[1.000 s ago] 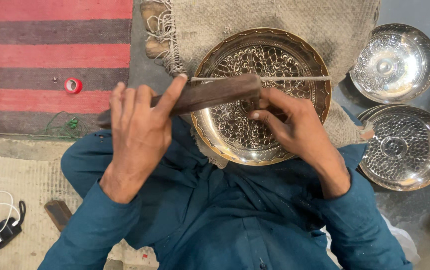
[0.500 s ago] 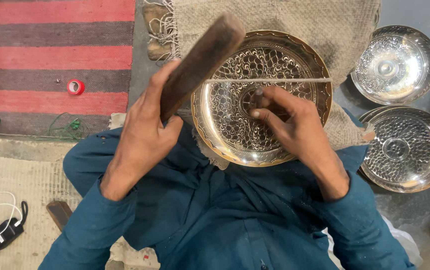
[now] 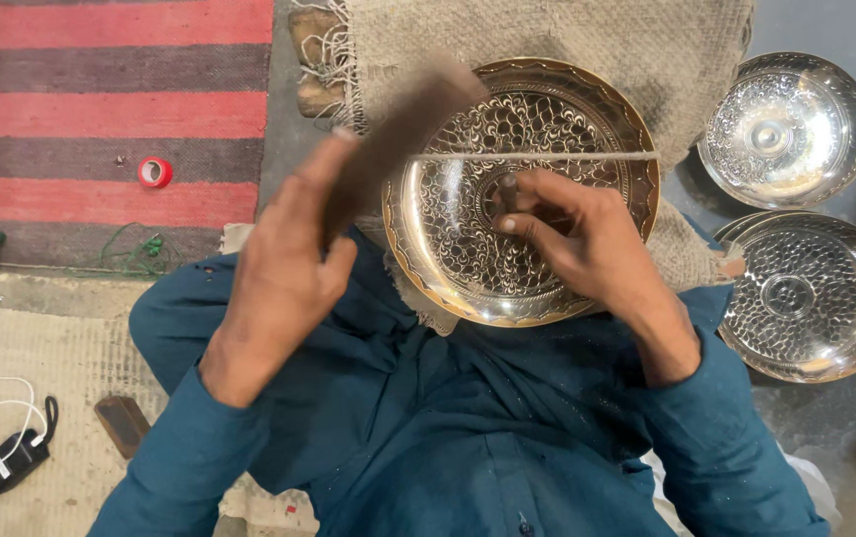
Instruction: The person sits cross-legged on the floor with an ornate brass tray resting on a cloth pad in their lap. They hold a small punch against the tray's decorated surface and strike it with a wooden mallet, working the pattern across the tray, then set the tray aside and reach for another tray at the end.
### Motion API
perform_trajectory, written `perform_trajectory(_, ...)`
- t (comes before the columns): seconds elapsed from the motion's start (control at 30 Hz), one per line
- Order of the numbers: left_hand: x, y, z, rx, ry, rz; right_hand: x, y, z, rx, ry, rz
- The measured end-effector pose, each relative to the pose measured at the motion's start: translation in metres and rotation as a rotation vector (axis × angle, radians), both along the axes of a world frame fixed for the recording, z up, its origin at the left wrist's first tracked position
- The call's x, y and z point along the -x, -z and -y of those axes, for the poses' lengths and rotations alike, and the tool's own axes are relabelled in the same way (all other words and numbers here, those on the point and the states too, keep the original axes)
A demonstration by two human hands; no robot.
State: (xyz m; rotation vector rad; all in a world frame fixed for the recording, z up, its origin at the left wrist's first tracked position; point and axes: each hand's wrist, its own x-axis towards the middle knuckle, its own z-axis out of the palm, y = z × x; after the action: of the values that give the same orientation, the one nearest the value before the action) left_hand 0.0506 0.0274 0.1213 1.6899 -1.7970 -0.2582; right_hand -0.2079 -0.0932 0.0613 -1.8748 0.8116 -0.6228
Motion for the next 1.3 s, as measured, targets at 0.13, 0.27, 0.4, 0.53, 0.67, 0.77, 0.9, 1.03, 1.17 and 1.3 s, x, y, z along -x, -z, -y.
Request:
perform_trajectory(0.13, 0.001, 0.004, -0.005, -0.214, -0.154, 0.521, 0.001, 0.0, 0.005, -0.227, -0.001, 0.179)
perform_trajectory(0.27, 0.0, 0.008, -0.016, -0.22, -0.125, -0.053, 0.005, -0.004, 0.008, 0.017, -0.048, 0.019)
perform_trajectory(0.4, 0.005, 0.017, -0.018, -0.195, -0.107, -0.16, 0.003, -0.008, 0.008, 0.173, -0.052, 0.003)
perform_trajectory(0.53, 0.007, 0.02, -0.015, -0.189, -0.12, -0.113, 0.002, -0.01, 0.006, 0.06, -0.005, -0.105)
perform_trajectory(0.67, 0.005, 0.013, -0.011, -0.273, -0.215, 0.086, 0.001, -0.009, 0.006, 0.121, -0.014, -0.055)
perform_trajectory(0.77, 0.005, 0.007, -0.008, -0.158, -0.137, -0.08, 0.002, -0.008, 0.006, 0.121, -0.028, -0.029)
perform_trajectory(0.9, 0.008, 0.003, -0.004, -0.039, -0.09, -0.067, 0.003, -0.007, 0.005, 0.118, -0.006, -0.076)
perform_trajectory(1.03, 0.008, 0.002, -0.005, -0.108, -0.101, 0.306, 0.002, -0.004, 0.007, 0.122, -0.013, -0.043)
perform_trajectory(1.17, 0.009, 0.003, -0.008, -0.071, -0.082, 0.211, 0.003, -0.003, 0.009, 0.144, -0.037, -0.067)
perform_trajectory(1.3, 0.009, 0.004, -0.008, 0.005, -0.114, 0.576, 0.004, -0.002, 0.009, 0.157, -0.037, -0.052)
